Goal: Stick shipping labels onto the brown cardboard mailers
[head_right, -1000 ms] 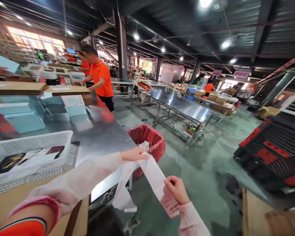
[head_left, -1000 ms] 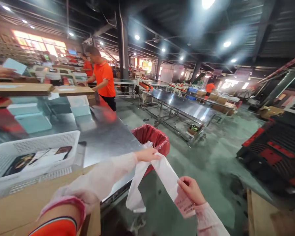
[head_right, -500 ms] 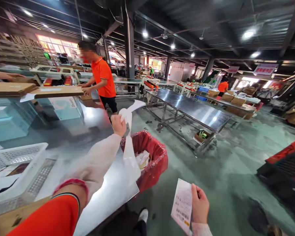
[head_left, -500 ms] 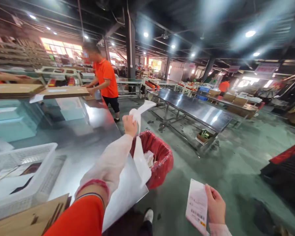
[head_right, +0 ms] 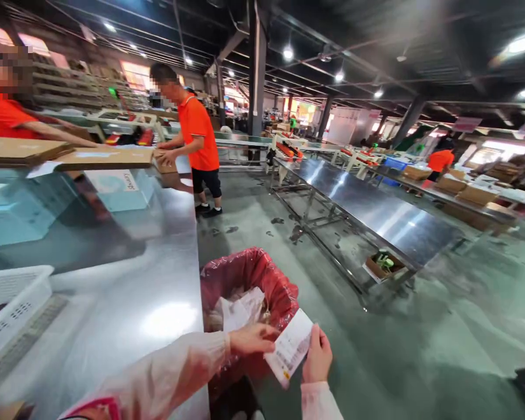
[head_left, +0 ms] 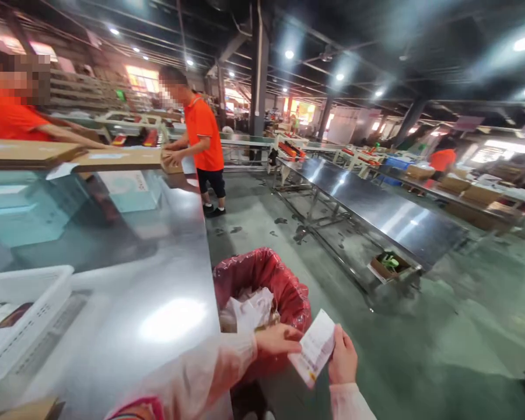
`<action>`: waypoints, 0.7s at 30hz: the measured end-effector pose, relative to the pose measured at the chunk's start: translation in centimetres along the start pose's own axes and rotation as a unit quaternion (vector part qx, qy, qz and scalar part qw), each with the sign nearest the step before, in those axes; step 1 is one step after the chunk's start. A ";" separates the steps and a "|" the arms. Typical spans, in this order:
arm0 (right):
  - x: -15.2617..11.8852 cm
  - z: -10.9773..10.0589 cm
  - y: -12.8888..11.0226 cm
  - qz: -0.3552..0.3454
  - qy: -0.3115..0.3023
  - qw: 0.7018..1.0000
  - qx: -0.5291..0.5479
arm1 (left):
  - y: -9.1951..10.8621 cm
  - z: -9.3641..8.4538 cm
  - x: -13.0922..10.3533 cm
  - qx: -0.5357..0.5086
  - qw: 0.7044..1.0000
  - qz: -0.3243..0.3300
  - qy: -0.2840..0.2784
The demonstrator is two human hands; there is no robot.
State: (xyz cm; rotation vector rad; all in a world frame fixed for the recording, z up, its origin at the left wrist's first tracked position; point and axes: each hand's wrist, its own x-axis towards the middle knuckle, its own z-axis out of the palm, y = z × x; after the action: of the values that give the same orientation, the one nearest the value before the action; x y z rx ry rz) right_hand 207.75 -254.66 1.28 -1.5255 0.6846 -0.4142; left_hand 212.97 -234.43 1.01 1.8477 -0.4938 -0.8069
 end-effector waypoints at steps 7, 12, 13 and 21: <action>2.6 4.9 -6.9 -0.480 -0.216 0.779 -0.340 | 2.2 -1.6 -1.1 0.000 0.996 0.008 0.087; 2.6 6.9 -9.1 -0.438 -0.498 0.634 -0.397 | 4.3 -4.0 -1.6 0.004 0.993 0.027 0.118; 3.0 7.1 -8.9 -0.414 -0.501 0.655 -0.385 | 4.3 -4.2 -1.4 -0.004 0.991 0.021 0.131; 6.9 7.3 -8.7 -0.295 -0.383 0.841 -0.241 | -0.4 -7.0 0.3 -0.059 0.927 -0.170 0.328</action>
State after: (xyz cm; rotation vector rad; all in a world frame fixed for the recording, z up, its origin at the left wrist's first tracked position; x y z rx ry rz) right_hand 219.10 -253.77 8.22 -2.1812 -0.3714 -0.0381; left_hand 218.21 -229.93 2.39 1.9745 0.3037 -0.3756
